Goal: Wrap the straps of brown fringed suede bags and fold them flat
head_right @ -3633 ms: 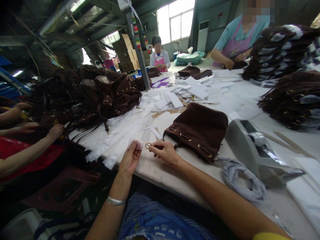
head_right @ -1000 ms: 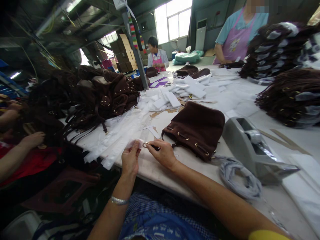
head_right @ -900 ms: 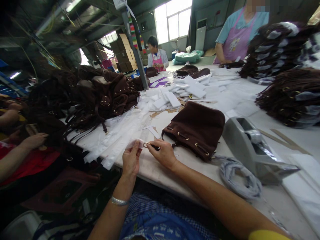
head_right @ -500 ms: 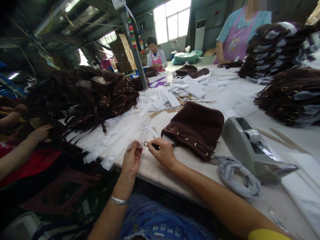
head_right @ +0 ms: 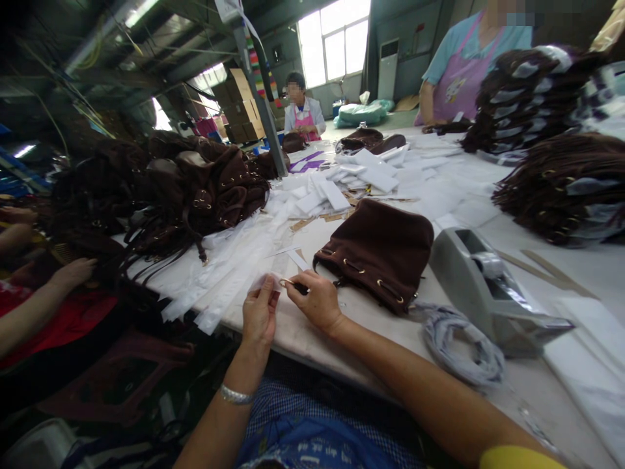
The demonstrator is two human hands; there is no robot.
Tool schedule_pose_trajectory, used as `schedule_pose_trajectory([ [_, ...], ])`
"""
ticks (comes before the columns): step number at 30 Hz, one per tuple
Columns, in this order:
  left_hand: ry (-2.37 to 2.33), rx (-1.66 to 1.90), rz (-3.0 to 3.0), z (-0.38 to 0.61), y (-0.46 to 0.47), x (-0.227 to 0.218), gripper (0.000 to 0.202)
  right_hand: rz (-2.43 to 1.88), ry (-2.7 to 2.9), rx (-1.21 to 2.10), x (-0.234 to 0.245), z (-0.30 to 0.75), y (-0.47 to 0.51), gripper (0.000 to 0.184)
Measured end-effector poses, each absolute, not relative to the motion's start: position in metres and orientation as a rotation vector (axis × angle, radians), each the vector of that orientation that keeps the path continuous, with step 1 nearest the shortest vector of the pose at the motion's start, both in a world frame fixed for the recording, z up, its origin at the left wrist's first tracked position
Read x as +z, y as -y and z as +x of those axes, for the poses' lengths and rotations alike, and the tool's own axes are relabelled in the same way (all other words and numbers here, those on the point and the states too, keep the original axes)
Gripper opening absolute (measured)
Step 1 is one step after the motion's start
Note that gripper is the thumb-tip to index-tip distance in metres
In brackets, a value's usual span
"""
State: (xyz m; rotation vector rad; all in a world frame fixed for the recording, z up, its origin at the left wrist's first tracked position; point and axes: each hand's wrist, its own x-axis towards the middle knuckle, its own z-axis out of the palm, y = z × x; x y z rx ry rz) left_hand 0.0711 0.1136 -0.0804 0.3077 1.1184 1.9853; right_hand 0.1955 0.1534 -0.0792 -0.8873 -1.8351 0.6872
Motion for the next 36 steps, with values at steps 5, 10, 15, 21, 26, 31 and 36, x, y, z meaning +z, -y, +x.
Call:
schedule_pose_trajectory([
  [5, -1.11, 1.956, 0.429, 0.078, -0.111, -0.079, 0.032, -0.836, 1.84, 0.71, -0.084, 0.196, -0.157, 0.014],
  [10, -1.119, 1.89, 0.535, 0.077, -0.107, -0.075, 0.032, -0.749, 1.868, 0.807, -0.086, 0.197, -0.159, 0.015],
  [15, -1.154, 1.803, 0.644, 0.07, -0.103, -0.075, 0.03, -0.629, 1.893, 1.078, -0.077, 0.201, -0.159, 0.025],
  [21, -1.185, 1.821, 0.63, 0.062, -0.102, -0.078, 0.027, -0.501, 2.054, 1.107, -0.076, 0.207, -0.165, 0.049],
  [26, -1.188, 1.884, 0.521, 0.052, -0.107, -0.083, 0.027, -0.661, 2.063, 0.978, -0.082, 0.206, -0.17, 0.027],
  [31, -1.142, 1.829, 0.498, 0.052, -0.106, -0.086, 0.034, -0.636, 2.006, 0.943, -0.083, 0.204, -0.169, 0.015],
  [36, -1.148, 1.812, 0.47, 0.053, -0.107, -0.085, 0.035, -0.631, 2.001, 0.796, -0.087, 0.202, -0.167, 0.016],
])
